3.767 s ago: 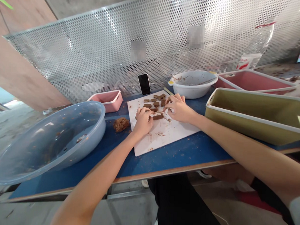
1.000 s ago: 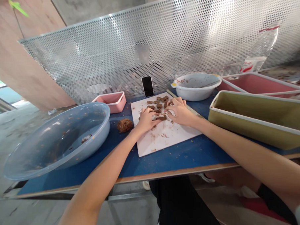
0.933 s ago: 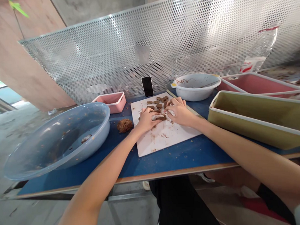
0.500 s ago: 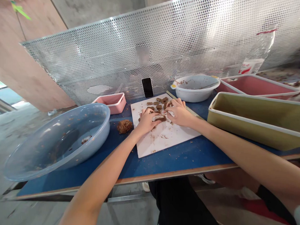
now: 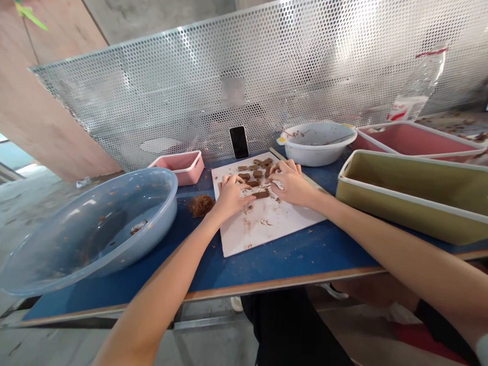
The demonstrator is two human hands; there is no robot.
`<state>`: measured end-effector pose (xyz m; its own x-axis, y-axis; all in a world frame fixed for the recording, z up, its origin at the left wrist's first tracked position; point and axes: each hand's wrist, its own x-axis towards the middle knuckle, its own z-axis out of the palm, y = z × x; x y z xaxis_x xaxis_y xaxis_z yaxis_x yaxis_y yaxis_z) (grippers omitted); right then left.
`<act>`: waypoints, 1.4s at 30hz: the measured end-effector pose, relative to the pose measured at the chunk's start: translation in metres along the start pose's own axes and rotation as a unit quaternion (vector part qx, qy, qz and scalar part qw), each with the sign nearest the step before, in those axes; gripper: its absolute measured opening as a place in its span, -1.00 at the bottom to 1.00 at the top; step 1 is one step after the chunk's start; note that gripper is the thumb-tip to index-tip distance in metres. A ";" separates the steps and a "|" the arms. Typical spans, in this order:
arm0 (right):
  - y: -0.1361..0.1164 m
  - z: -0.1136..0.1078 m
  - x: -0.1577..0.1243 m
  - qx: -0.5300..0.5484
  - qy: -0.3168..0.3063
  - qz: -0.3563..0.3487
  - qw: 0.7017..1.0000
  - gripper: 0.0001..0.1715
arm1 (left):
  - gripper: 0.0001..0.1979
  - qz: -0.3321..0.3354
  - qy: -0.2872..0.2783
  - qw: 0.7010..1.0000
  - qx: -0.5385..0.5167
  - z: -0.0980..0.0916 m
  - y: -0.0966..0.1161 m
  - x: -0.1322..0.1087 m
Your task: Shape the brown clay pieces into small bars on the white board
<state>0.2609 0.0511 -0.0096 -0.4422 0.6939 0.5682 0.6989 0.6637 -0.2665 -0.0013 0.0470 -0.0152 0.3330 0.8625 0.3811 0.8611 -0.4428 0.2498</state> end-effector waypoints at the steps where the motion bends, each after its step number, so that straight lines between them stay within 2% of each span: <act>1: -0.001 -0.001 0.000 -0.001 -0.002 0.000 1.000 -0.70 | -0.74 0.002 -0.006 1.000 -0.001 0.001 0.001 0.000; 8: -0.002 -0.002 0.000 -0.002 -0.006 0.002 1.000 -0.68 | -0.83 -0.011 -0.021 1.000 -0.012 0.005 0.002 0.000; 14: 0.000 0.001 0.000 -0.005 -0.007 0.002 1.000 -0.69 | -0.80 -0.002 -0.010 1.000 -0.008 0.007 0.002 0.001; 18: 0.000 0.000 0.000 -0.002 -0.005 0.002 1.000 -0.70 | -0.64 -0.006 0.015 1.000 -0.004 -0.002 -0.001 -0.001; 23: -0.001 -0.002 0.000 -0.001 -0.007 -0.002 1.000 -0.72 | -0.71 -0.027 0.045 0.998 0.030 -0.015 -0.008 -0.006; 29: -0.004 -0.001 0.000 0.008 -0.017 -0.007 1.000 -0.73 | -0.76 -0.054 0.051 0.996 0.049 -0.019 -0.019 -0.008; 34: -0.004 -0.001 0.000 0.012 -0.027 -0.001 1.000 -0.71 | -0.62 -0.061 0.078 0.990 0.103 -0.033 -0.027 -0.009; 36: -0.004 -0.001 0.000 0.015 -0.029 -0.001 0.999 -0.71 | -0.63 -0.061 0.057 0.987 0.134 -0.040 -0.029 -0.011; 42: -0.003 0.001 -0.001 0.016 -0.025 -0.010 1.000 -0.72 | -0.70 -0.036 -0.063 0.972 0.222 -0.055 -0.028 -0.019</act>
<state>0.2590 0.0490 -0.0098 -0.4844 0.6931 0.5338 0.6716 0.6856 -0.2807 -0.0527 0.0299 0.0193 0.2852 0.9230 0.2584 0.9559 -0.2543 -0.1468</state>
